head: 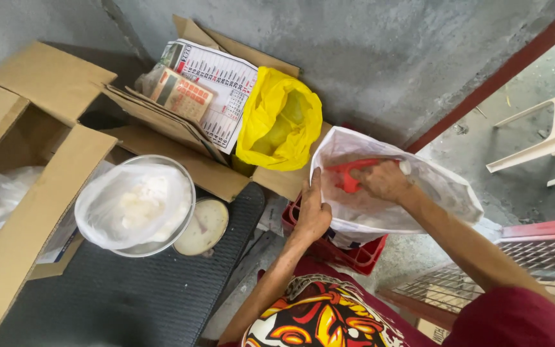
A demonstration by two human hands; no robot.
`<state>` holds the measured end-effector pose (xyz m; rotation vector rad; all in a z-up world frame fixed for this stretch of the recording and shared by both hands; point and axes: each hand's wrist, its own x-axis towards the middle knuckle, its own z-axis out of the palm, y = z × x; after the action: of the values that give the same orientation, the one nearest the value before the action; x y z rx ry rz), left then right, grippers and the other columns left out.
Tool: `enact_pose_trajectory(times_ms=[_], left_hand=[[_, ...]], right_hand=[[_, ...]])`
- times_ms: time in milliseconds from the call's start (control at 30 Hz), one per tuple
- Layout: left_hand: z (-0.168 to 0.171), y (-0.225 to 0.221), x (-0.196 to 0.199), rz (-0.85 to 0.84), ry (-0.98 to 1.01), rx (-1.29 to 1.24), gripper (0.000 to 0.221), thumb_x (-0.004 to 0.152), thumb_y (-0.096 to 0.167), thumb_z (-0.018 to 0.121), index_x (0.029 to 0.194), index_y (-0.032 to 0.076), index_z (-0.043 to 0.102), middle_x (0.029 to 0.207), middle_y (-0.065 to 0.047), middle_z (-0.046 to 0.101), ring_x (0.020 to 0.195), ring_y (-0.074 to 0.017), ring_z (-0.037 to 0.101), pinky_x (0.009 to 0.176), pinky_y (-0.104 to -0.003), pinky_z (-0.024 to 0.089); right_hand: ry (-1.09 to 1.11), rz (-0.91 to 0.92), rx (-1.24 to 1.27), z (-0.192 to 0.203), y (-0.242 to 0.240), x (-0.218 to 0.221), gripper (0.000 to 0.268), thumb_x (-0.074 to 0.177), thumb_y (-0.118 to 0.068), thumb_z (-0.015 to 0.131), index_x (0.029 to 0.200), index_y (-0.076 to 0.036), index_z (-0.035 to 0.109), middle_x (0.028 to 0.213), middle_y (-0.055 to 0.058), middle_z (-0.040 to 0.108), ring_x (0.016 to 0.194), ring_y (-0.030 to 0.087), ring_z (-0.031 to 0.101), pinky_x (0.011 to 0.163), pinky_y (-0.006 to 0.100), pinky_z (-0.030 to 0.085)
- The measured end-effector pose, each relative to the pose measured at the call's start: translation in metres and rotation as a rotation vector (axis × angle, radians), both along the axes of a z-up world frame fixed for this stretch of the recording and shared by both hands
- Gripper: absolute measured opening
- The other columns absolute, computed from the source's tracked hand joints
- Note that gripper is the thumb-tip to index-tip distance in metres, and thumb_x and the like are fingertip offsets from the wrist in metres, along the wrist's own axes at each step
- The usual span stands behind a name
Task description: Weighing white powder on a scale and portioning it into smaller plastic bags from a large sack.
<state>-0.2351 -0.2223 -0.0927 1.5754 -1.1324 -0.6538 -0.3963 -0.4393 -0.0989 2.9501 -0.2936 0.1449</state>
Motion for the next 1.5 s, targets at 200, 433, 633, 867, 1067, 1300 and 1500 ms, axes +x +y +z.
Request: enact_pose_trajectory(times_ms=[200, 433, 633, 867, 1067, 1300, 1500], left_hand=[[0.025, 0.001, 0.001, -0.051, 0.113, 0.031, 0.088, 0.079, -0.010, 0.045, 0.162, -0.002, 0.015, 0.164, -0.034, 0.018, 0.153, -0.0506, 0.013, 0.124, -0.046, 0.016], [0.009, -0.001, -0.004, -0.075, 0.137, -0.054, 0.087, 0.078, -0.010, 0.046, 0.160, -0.003, 0.017, 0.165, -0.033, 0.017, 0.156, -0.0469, 0.014, 0.126, -0.046, 0.016], [0.009, -0.008, -0.004, -0.027, -0.003, -0.100, 0.083, 0.088, -0.010, 0.048, 0.164, -0.005, 0.017, 0.155, -0.028, 0.045, 0.151, -0.0449, 0.043, 0.132, -0.047, 0.013], [0.025, -0.007, 0.003, -0.029, 0.076, -0.160, 0.084, 0.082, -0.010, 0.044, 0.161, -0.003, 0.017, 0.154, -0.035, 0.034, 0.140, -0.0471, 0.046, 0.119, -0.045, 0.034], [0.023, -0.011, -0.001, 0.033, 0.053, -0.072, 0.089, 0.080, -0.010, 0.047, 0.160, -0.006, 0.010, 0.156, -0.039, 0.027, 0.148, -0.0504, 0.026, 0.121, -0.046, 0.024], [0.004, -0.021, 0.002, 0.046, 0.007, -0.080, 0.087, 0.081, -0.009, 0.048, 0.160, -0.009, 0.012, 0.161, -0.038, 0.027, 0.152, -0.0504, 0.027, 0.125, -0.045, 0.022], [0.057, -0.007, -0.001, 0.163, -0.241, 0.152, 0.088, 0.079, -0.003, 0.060, 0.154, -0.011, 0.015, 0.162, -0.038, 0.014, 0.150, -0.0522, 0.019, 0.117, -0.061, 0.014]], right_hand=[[0.122, -0.117, 0.106, 0.031, 0.046, 0.008, 0.038, 0.084, -0.044, 0.070, 0.115, -0.022, 0.067, 0.061, 0.011, 0.069, 0.051, 0.031, 0.068, 0.046, 0.046, 0.054], [-0.059, -0.208, 0.244, 0.054, 0.058, -0.011, 0.039, 0.074, -0.047, 0.077, 0.105, -0.022, 0.072, 0.070, 0.012, 0.072, 0.059, 0.034, 0.070, 0.055, 0.049, 0.055], [-0.154, -0.355, 0.464, 0.061, 0.053, -0.028, 0.039, 0.072, -0.044, 0.084, 0.091, -0.015, 0.066, 0.075, 0.009, 0.072, 0.071, 0.030, 0.072, 0.063, 0.043, 0.054], [-0.308, -0.541, 0.741, 0.064, 0.063, -0.053, 0.029, 0.073, -0.028, 0.086, 0.088, -0.013, 0.066, 0.072, 0.006, 0.067, 0.064, 0.020, 0.064, 0.062, 0.036, 0.051], [-0.570, -0.411, 1.096, 0.052, 0.059, -0.073, 0.024, 0.078, -0.009, 0.083, 0.086, -0.007, 0.061, 0.076, -0.003, 0.057, 0.071, 0.005, 0.053, 0.064, 0.026, 0.045], [-0.573, -0.509, 1.000, 0.060, 0.071, -0.060, 0.026, 0.078, -0.005, 0.086, 0.088, -0.005, 0.062, 0.076, -0.002, 0.059, 0.074, 0.005, 0.052, 0.067, 0.024, 0.046], [-0.683, -0.487, 0.922, 0.079, 0.064, -0.078, 0.024, 0.076, -0.006, 0.085, 0.089, -0.004, 0.064, 0.081, -0.004, 0.061, 0.077, 0.005, 0.054, 0.069, 0.024, 0.047]])
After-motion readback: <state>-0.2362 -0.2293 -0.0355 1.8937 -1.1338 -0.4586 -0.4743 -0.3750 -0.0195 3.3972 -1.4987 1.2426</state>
